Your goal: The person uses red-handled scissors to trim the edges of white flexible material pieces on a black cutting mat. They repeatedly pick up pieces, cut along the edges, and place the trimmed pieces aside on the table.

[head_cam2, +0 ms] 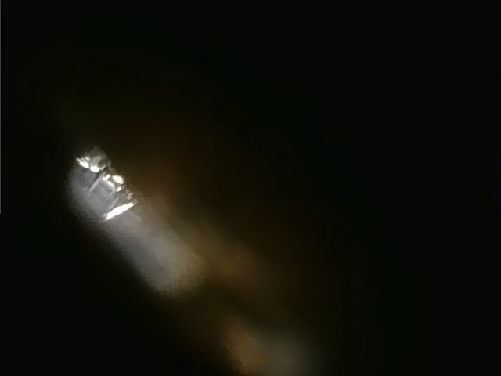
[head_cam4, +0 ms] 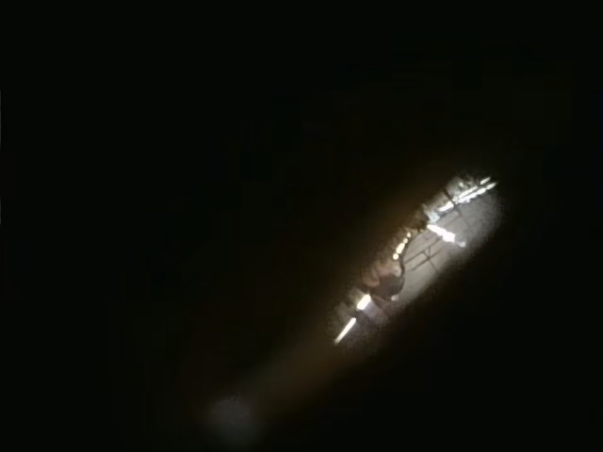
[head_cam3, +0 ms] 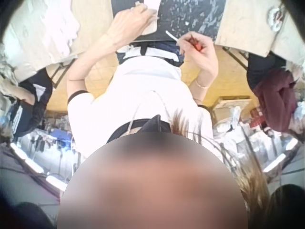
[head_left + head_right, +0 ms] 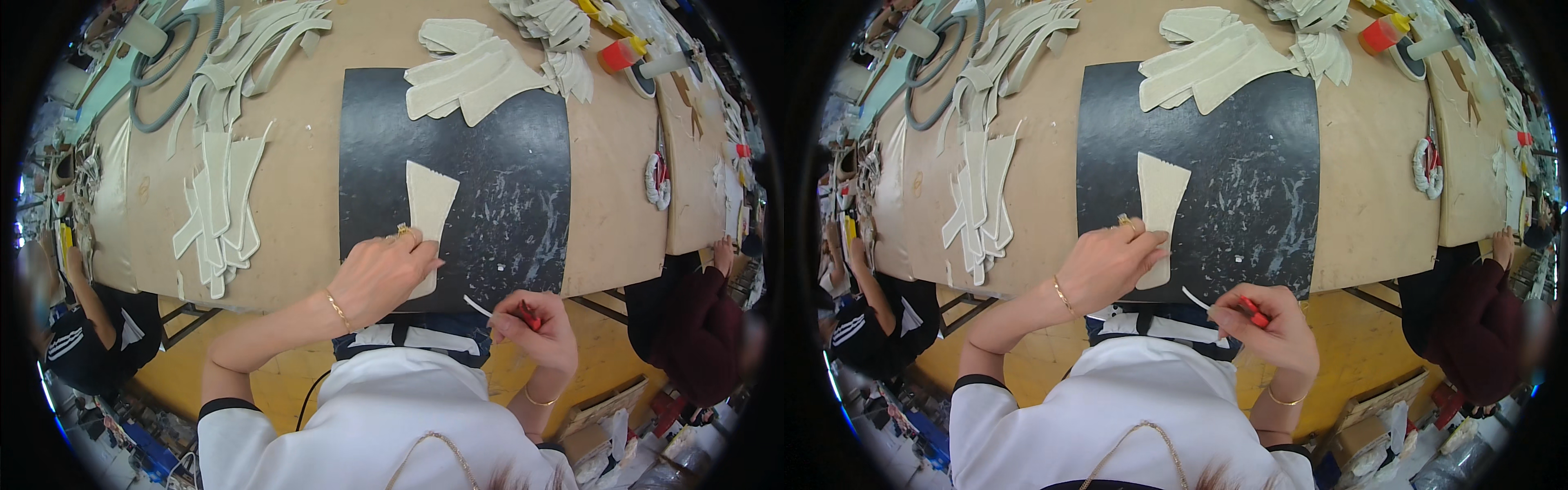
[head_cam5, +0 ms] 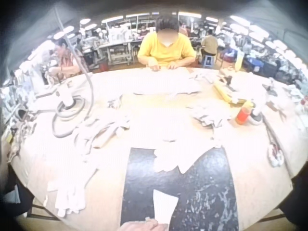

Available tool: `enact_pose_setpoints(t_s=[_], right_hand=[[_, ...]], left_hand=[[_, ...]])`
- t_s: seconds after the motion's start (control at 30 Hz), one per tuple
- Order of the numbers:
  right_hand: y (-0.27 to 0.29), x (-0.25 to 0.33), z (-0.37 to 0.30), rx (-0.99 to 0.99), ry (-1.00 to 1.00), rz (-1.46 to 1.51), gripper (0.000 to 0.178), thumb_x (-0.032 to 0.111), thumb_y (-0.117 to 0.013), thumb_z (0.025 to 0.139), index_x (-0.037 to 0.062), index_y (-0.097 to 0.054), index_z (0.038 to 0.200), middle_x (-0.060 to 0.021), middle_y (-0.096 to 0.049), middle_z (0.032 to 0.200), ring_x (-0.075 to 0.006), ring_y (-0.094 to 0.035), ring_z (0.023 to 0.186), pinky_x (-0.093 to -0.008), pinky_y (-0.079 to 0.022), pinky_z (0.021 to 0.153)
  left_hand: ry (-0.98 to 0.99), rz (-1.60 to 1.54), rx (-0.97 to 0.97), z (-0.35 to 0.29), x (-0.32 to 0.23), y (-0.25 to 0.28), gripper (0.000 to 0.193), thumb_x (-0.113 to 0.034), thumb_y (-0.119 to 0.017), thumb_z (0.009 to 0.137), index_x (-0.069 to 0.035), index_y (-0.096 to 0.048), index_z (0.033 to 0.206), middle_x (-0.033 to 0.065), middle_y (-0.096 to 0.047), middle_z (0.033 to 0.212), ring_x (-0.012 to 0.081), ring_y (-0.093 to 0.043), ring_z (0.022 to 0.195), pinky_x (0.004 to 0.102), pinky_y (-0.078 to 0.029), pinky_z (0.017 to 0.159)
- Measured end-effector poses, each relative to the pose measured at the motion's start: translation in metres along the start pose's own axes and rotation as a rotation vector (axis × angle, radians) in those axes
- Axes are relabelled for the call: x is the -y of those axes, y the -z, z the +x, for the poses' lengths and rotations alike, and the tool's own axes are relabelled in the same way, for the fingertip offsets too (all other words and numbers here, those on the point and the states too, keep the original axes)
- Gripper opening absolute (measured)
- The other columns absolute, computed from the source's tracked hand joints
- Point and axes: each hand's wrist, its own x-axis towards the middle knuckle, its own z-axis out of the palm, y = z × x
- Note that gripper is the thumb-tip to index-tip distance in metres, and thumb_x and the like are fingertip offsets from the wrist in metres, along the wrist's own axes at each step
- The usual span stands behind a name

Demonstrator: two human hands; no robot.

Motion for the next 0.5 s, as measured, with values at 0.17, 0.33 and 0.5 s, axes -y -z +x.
enact_pose_setpoints(t_s=[0.17,0.33,0.5], right_hand=[[-0.004,0.004,0.007,0.076,0.011,-0.081,0.009,0.004,-0.068,0.089,-0.0051,-0.069,0.090,-0.0055,-0.067,0.073,-0.0072,-0.061,0.065,-0.0212,-0.047,0.060],[-0.006,0.006,0.000,0.006,0.090,-0.187,0.010,0.001,-0.071,0.080,-0.0033,-0.070,0.089,-0.0086,-0.068,0.073,-0.0099,-0.061,0.064,-0.0233,-0.047,0.059],[-0.012,0.012,0.005,0.100,0.093,-0.365,0.021,-0.002,-0.072,0.070,-0.0003,-0.071,0.090,-0.0095,-0.068,0.072,-0.0131,-0.062,0.061,-0.0248,-0.048,0.061]], left_hand=[[-0.384,0.095,-0.247,0.020,0.041,0.019,0.040,-0.025,-0.071,0.084,-0.012,-0.062,0.121,0.0099,-0.044,0.148,0.0305,-0.038,0.140,0.0486,-0.035,0.108],[-0.103,0.184,-0.364,0.014,0.034,-0.006,0.049,-0.036,-0.068,0.087,-0.016,-0.060,0.130,0.0145,-0.045,0.144,0.0309,-0.046,0.128,0.0452,-0.039,0.097],[0.247,0.153,-0.522,-0.009,-0.036,-0.050,0.052,-0.036,-0.069,0.086,-0.017,-0.059,0.134,0.0153,-0.050,0.135,0.0322,-0.051,0.111,0.0444,-0.038,0.091]])
